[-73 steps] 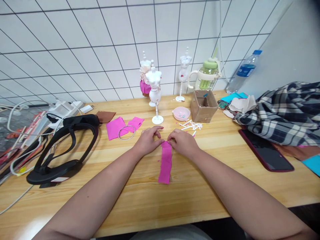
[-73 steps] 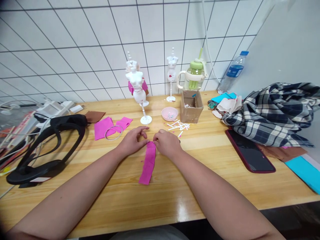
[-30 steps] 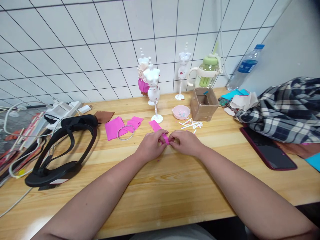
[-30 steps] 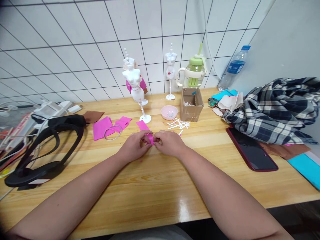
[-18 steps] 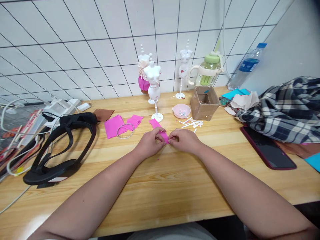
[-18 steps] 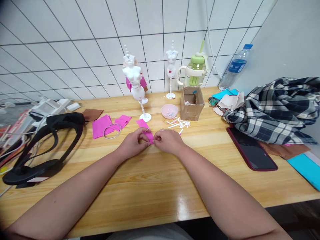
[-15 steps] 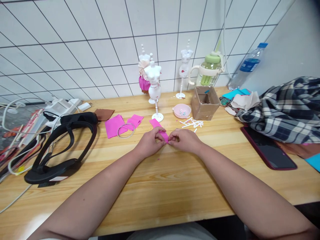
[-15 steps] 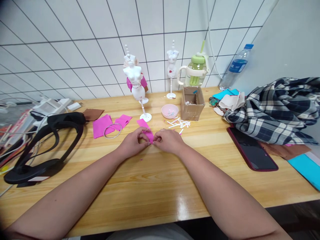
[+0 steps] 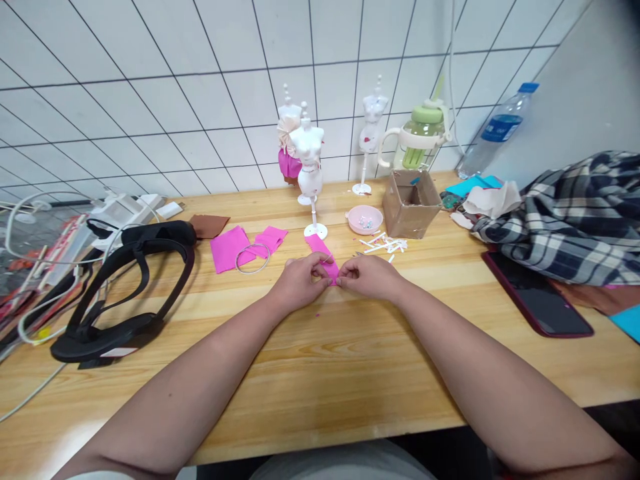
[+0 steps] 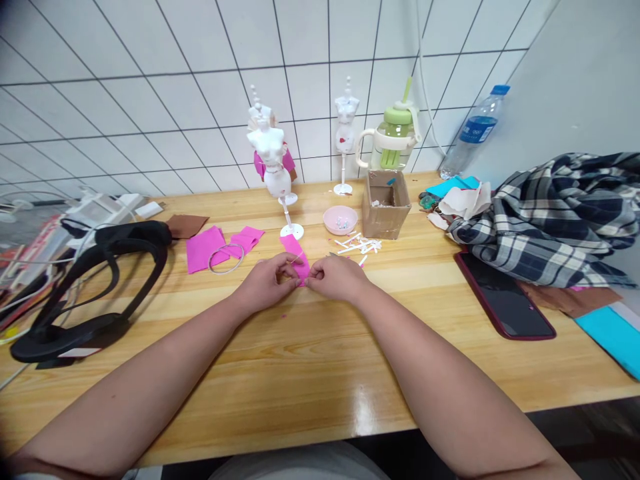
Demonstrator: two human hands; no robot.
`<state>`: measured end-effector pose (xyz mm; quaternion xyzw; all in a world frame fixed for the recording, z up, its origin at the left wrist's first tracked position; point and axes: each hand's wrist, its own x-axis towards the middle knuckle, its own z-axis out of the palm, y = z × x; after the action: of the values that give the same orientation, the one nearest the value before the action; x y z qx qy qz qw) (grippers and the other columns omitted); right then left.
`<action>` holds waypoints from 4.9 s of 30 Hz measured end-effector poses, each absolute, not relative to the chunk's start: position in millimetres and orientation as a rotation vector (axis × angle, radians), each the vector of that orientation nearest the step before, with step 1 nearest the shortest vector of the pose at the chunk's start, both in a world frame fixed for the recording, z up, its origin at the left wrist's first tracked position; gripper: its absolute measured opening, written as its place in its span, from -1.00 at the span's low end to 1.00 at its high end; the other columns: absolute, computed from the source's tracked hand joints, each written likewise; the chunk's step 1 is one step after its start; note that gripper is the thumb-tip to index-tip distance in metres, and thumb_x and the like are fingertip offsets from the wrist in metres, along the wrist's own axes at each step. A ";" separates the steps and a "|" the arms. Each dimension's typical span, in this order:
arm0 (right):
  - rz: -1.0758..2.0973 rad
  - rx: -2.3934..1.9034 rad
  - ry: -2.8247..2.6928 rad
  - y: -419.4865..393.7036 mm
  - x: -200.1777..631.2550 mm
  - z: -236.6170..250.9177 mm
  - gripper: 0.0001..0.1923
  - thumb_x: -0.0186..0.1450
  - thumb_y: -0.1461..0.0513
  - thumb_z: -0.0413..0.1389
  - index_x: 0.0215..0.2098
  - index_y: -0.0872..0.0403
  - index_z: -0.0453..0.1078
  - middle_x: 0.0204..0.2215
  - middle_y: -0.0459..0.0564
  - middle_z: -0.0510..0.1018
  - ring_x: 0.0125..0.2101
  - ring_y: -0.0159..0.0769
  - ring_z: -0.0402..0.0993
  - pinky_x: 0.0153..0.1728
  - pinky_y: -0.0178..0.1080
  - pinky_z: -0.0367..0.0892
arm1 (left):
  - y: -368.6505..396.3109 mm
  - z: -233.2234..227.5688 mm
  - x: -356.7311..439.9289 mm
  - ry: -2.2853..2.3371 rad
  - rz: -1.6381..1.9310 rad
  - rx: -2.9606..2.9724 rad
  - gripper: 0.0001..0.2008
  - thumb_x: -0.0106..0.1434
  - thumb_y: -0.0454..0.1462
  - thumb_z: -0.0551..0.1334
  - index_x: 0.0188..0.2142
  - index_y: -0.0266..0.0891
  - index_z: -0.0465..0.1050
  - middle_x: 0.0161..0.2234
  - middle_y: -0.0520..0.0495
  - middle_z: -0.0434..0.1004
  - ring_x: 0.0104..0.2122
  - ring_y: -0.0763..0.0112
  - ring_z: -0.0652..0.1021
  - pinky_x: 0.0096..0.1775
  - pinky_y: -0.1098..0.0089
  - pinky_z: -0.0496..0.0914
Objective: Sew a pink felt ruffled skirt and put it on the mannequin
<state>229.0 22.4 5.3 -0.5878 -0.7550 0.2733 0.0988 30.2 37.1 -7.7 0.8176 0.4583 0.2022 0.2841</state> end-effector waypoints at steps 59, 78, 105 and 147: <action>0.341 -1.419 -2.476 13.5 236.0 -2.8 -0.78 0.30 0.19 0.07 -0.23 0.00 0.57 -0.29 -0.05 0.60 -0.29 -0.31 0.47 -0.36 -0.30 0.12 | 34.7 -5.5 28.6 1.050 0.656 2.430 -0.33 0.14 -0.19 0.36 0.21 -0.08 0.19 -0.15 0.01 0.61 -0.03 0.21 0.50 0.07 0.15 0.14; 1.357 -1.054 -1.403 17.2 251.7 14.2 -0.75 0.08 0.08 0.24 -0.44 0.06 0.36 -0.62 -0.21 0.27 -0.63 -0.50 0.07 -0.61 -0.37 -0.02 | 33.2 2.4 22.8 0.821 0.646 1.572 -0.20 0.20 0.29 0.00 0.21 -0.20 0.25 -0.32 -0.16 0.64 -0.29 0.15 0.63 -0.14 0.18 0.44; 0.984 -1.465 -2.033 19.0 229.6 -4.2 -0.88 0.22 0.21 0.11 -0.36 0.09 0.45 -0.63 -0.22 0.39 -0.59 -0.46 0.25 -0.53 -0.37 0.06 | 41.1 -8.7 32.8 1.108 0.707 1.857 -0.31 0.14 -0.22 0.33 0.24 -0.18 0.17 -0.27 -0.06 0.65 -0.19 0.29 0.61 0.01 0.24 0.36; 1.778 -0.993 -0.819 -9.3 206.1 21.7 -0.74 0.25 0.01 0.00 -0.24 0.00 0.18 -0.67 -0.31 0.19 -0.72 -0.49 -0.05 -0.71 -0.40 0.08 | 35.3 -4.8 22.0 0.876 1.046 2.026 -0.43 0.21 -0.29 0.32 0.17 -0.20 0.16 -0.40 0.04 0.56 -0.35 0.42 0.58 -0.09 0.33 0.41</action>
<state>206.1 -9.3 21.7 -0.4027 -0.3323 0.7209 0.4559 22.0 35.3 -4.8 0.7794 0.3368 0.4023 0.3424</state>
